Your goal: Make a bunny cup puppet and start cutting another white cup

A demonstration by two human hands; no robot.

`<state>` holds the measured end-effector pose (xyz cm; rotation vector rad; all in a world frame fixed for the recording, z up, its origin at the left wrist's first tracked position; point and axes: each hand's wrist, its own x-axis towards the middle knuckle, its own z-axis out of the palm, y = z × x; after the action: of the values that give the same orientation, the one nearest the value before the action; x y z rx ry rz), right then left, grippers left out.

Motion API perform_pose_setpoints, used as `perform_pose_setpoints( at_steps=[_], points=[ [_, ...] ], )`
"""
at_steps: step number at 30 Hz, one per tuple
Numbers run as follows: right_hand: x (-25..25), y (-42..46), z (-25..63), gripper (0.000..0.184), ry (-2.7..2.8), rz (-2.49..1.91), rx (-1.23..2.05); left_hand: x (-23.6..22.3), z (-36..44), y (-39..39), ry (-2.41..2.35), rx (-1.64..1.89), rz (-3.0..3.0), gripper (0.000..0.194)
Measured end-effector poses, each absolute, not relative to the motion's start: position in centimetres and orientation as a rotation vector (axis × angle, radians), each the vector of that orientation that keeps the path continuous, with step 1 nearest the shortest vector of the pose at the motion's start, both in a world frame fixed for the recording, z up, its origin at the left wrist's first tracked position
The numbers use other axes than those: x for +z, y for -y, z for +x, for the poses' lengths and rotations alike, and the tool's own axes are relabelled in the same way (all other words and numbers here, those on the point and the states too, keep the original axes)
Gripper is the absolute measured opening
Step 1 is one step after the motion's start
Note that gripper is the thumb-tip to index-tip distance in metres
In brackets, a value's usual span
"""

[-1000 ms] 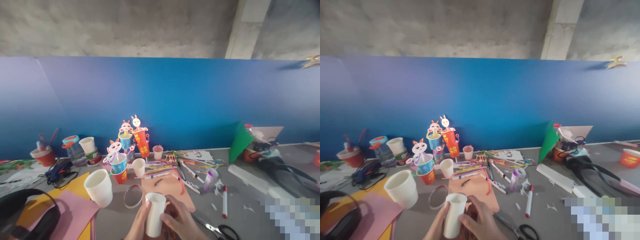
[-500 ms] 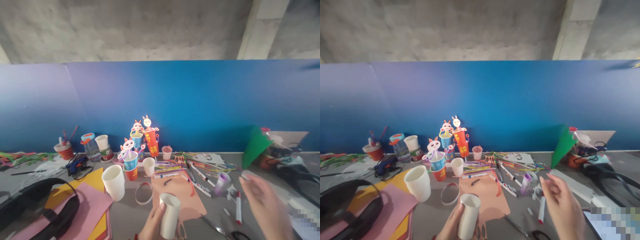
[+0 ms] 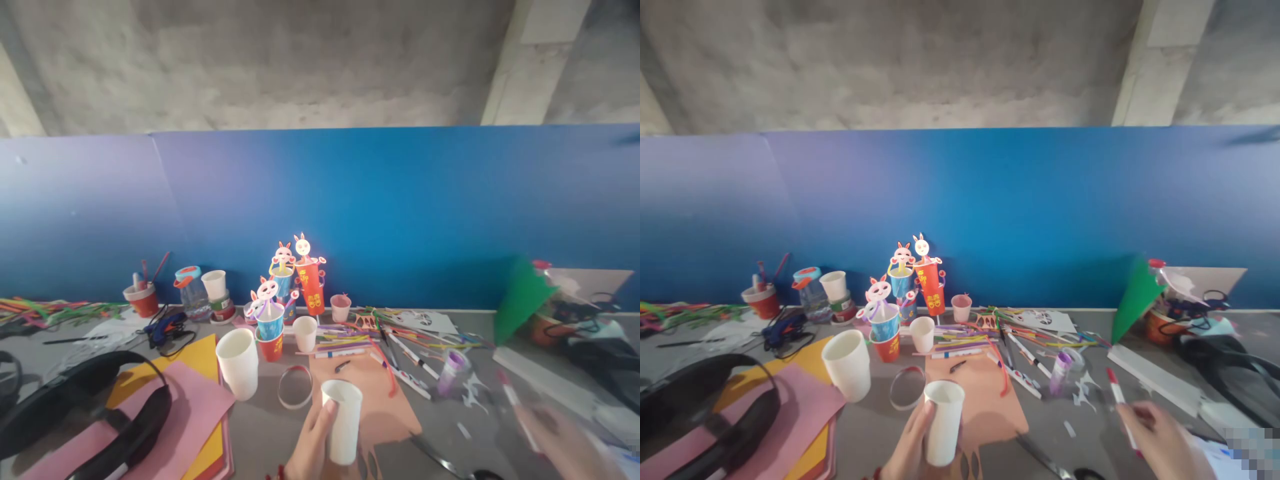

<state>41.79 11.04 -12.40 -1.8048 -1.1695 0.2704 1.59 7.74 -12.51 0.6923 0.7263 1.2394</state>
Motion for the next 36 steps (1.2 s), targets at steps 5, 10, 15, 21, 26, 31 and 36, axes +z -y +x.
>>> perform_pose_setpoints(
  at_steps=[5,10,15,21,26,31,36],
  points=[
    [-6.3,-9.3,37.6,0.014,0.727,-1.164,0.731,-11.0,1.8,-7.7,-0.767,1.353,0.75,0.056],
    [-2.6,-10.2,27.5,0.025,1.132,-0.892,1.152,-9.7,1.4,-7.5,-0.861,1.45,1.045,0.054],
    [-5.2,-11.0,20.8,0.046,1.284,-0.803,1.29,-10.5,0.6,-8.2,-0.897,1.385,1.346,0.061],
    [-8.2,-10.2,19.5,0.041,1.27,-0.873,1.497,-10.8,0.5,-8.5,-1.044,1.356,1.442,0.054],
    [-9.3,-10.2,19.9,0.049,1.205,-0.973,1.501,-10.9,0.8,-8.5,-1.153,1.35,1.535,0.055],
    [-8.8,-10.0,20.0,0.043,1.409,-0.911,1.403,-11.3,0.8,-8.4,-1.205,1.349,1.656,0.069],
    [-7.7,-9.2,20.2,0.039,1.57,-0.949,1.37,-9.6,-0.1,-7.5,-1.228,1.36,1.846,0.083]
  ],
)
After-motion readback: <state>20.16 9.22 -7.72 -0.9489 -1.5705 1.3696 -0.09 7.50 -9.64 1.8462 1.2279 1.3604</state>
